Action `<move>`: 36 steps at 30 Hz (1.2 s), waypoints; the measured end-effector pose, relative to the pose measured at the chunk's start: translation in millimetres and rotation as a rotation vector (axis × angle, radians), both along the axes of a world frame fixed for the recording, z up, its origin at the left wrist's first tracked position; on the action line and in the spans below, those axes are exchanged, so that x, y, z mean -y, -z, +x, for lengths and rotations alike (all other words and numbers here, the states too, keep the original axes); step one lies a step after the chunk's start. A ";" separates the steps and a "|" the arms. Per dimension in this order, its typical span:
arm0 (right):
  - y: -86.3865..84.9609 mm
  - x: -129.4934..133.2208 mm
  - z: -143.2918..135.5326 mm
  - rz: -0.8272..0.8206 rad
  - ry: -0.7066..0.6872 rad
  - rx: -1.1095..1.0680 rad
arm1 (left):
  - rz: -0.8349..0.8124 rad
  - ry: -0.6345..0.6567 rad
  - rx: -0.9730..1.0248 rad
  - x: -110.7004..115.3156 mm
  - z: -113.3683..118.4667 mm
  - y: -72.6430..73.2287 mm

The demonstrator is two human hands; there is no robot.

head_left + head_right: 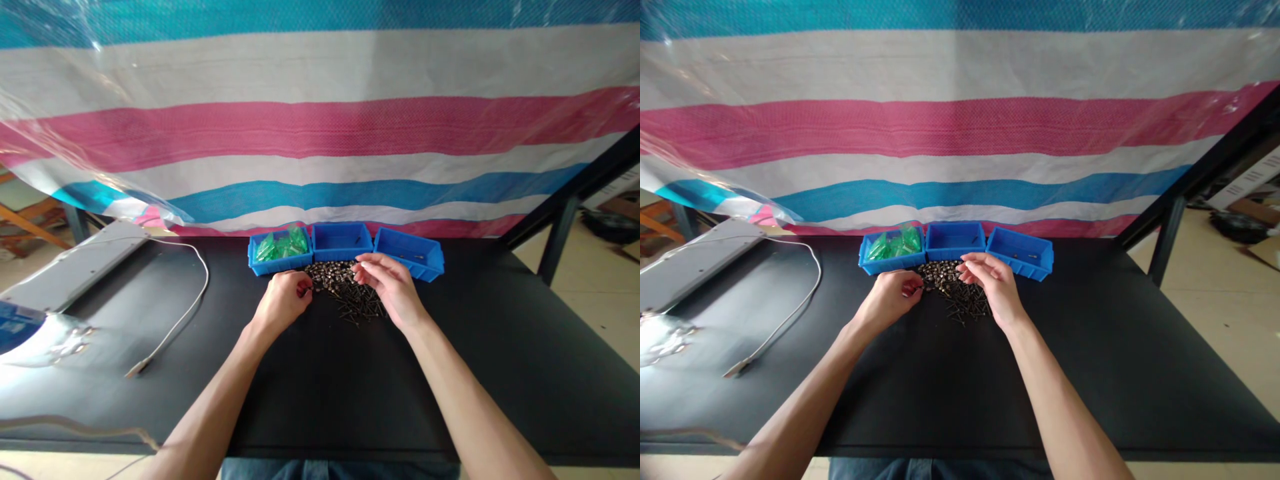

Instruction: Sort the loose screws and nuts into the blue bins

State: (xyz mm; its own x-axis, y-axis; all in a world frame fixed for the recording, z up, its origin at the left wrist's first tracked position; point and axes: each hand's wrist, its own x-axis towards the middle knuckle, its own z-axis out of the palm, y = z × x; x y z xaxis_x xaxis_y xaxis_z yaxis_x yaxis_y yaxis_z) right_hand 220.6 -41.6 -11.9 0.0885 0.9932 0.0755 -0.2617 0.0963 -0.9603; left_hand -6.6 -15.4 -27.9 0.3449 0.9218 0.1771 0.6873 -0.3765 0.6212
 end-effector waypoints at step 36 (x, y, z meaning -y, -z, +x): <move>4.8 4.6 -2.8 0.082 -0.229 0.309 | -0.418 0.030 0.824 9.4 23.2 -12.6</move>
